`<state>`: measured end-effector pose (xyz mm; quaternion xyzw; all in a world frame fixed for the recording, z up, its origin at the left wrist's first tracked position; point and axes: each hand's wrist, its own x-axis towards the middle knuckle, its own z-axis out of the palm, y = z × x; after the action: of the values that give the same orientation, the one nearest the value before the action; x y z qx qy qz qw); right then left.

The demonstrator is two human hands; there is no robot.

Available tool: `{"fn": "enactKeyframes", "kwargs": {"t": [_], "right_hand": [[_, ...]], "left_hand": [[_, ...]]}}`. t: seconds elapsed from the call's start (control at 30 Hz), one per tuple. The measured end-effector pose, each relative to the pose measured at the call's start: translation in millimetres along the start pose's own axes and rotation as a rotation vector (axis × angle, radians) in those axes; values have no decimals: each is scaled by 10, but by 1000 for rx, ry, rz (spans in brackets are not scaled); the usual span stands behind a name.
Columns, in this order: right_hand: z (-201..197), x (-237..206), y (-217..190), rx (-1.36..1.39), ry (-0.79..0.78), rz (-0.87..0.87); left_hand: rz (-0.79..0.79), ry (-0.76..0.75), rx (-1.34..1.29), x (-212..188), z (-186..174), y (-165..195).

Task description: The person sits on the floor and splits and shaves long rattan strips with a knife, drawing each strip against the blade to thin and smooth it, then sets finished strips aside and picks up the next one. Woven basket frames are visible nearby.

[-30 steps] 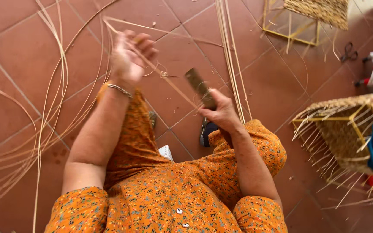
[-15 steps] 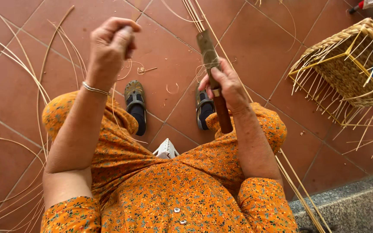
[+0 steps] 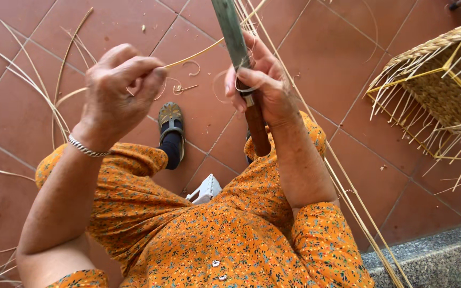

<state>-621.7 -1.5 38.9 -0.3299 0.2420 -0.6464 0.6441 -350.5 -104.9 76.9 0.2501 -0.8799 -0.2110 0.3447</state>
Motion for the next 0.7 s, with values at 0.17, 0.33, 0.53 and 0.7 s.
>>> {"fn": "enactKeyframes", "kwargs": {"t": [0.17, 0.33, 0.53, 0.7], "right_hand": [[5, 298, 202, 87, -12, 32], [250, 444, 509, -96, 13, 106], [584, 606, 900, -158, -19, 255], [486, 697, 965, -86, -25, 284]], "left_hand": [[-207, -39, 66, -352, -357, -360], [-419, -36, -243, -530, -357, -601], [-315, 96, -333, -496, 50, -627], [-427, 63, -359, -595, -46, -633]]}}
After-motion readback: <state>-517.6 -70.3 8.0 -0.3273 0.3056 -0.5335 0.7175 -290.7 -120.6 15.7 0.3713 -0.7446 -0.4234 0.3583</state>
